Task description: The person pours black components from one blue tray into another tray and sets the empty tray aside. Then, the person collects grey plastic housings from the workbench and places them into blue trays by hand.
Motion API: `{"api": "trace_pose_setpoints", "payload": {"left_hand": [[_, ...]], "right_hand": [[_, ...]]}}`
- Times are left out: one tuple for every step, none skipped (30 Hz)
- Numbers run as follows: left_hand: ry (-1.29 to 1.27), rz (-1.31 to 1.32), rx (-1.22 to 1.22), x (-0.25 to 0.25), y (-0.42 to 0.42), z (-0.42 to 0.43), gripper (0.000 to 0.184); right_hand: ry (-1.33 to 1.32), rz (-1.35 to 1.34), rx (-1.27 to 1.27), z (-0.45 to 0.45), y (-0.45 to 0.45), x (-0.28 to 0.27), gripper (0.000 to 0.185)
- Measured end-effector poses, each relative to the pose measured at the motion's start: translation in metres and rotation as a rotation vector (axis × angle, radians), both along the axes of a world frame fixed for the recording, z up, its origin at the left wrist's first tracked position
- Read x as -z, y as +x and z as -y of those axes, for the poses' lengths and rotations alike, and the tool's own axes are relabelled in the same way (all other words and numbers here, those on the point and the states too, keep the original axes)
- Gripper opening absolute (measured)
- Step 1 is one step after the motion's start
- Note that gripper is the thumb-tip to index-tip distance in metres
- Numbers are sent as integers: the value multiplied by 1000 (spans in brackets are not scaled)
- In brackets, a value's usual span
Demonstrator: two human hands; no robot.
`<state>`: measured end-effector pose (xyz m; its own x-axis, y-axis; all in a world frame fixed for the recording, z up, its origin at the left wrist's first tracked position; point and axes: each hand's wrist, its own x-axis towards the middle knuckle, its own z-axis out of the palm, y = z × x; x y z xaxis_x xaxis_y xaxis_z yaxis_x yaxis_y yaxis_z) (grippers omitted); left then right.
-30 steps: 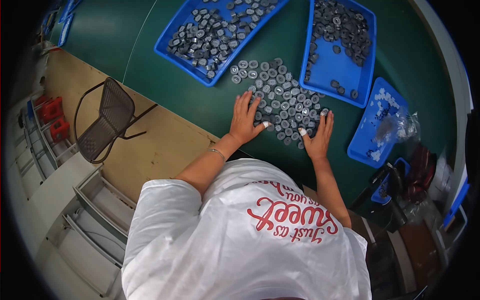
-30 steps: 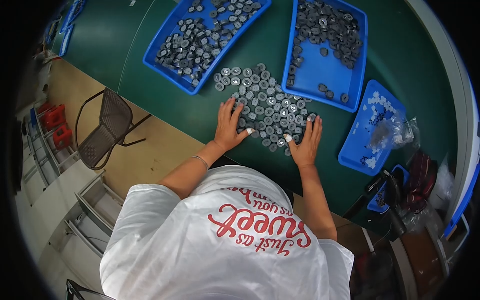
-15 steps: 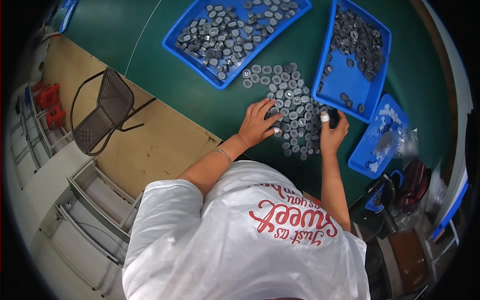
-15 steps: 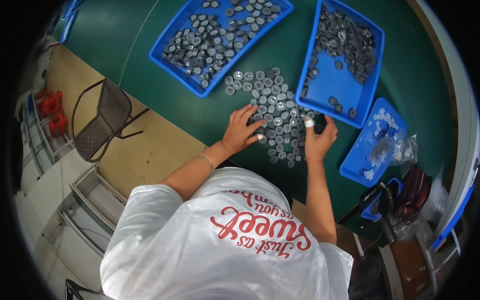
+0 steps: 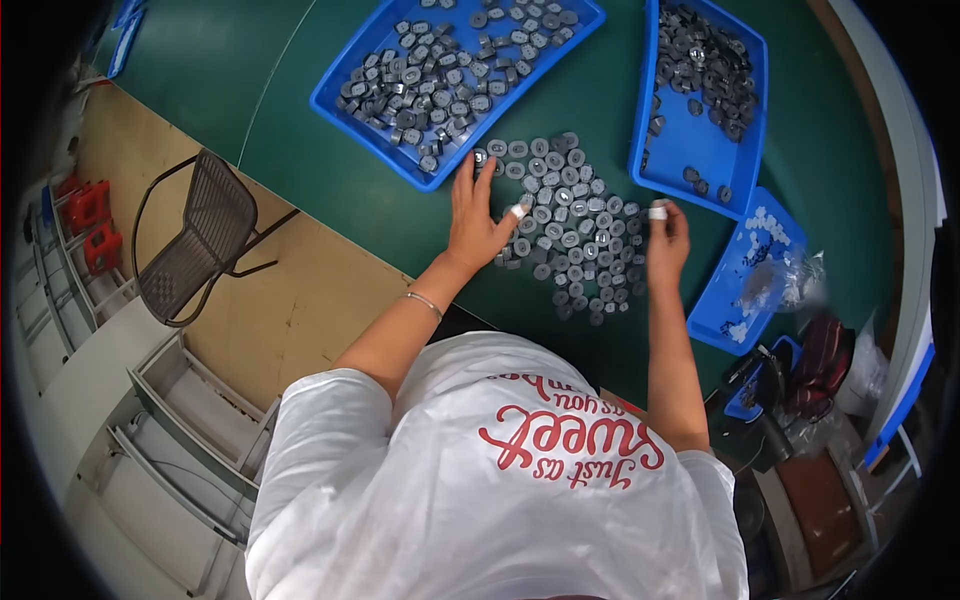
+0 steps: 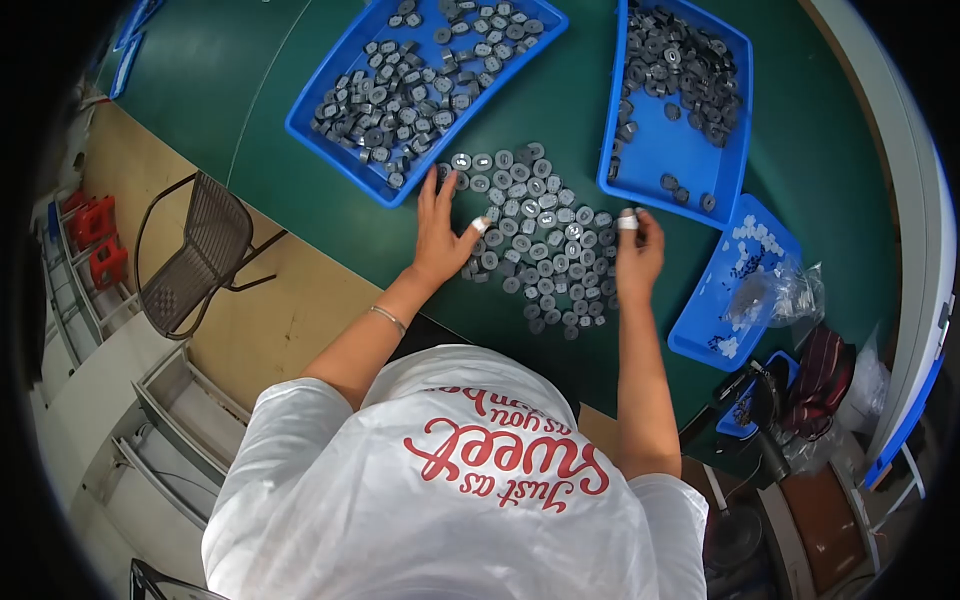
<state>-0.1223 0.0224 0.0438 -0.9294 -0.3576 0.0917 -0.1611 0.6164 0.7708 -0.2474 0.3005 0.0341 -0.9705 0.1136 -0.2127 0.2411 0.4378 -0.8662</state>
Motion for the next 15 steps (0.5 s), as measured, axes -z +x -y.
{"api": "trace_pose_setpoints", "payload": {"left_hand": [[13, 32, -28, -2, -10, -3, 79], [26, 65, -56, -5, -19, -5, 79], [20, 50, -85, -5, -27, -7, 78], [18, 49, -87, -3, -33, -8, 78], [16, 67, -123, -1, -39, -9, 77], [13, 83, -158, 0, -43, -9, 76], [10, 79, -177, -2, -46, -10, 71], [7, 77, -177, -3, -49, -9, 71], [-13, 111, -171, -2, -52, -8, 67], [-33, 145, -163, -1, -55, -7, 64], [-33, 146, -163, 0, -57, -6, 64], [-8, 159, -156, 1, -59, -5, 62], [18, 172, -151, 2, -61, -5, 60], [18, 172, -153, 2, -61, -4, 60], [49, 191, -120, 0, -62, -3, 61]], "right_hand": [[261, -64, -162, 11, 4, -13, 41], [522, -127, -324, 25, 8, -24, 45], [603, -198, -386, 38, 10, -28, 48], [683, -268, -447, 49, 12, -30, 50], [729, -286, -498, 59, 13, -31, 60], [727, -288, -498, 70, 13, -32, 60], [745, -316, -554, 81, 13, -35, 64], [762, -344, -610, 92, 12, -37, 68], [777, -315, -658, 101, 9, -38, 79], [776, -315, -658, 108, 6, -40, 79], [729, -285, -701, 116, 3, -43, 83], [683, -256, -744, 123, 0, -46, 87], [737, -177, -799, 130, -4, -49, 94], [737, -177, -801, 134, -9, -49, 94], [700, -136, -823, 138, -13, -49, 94]]}}
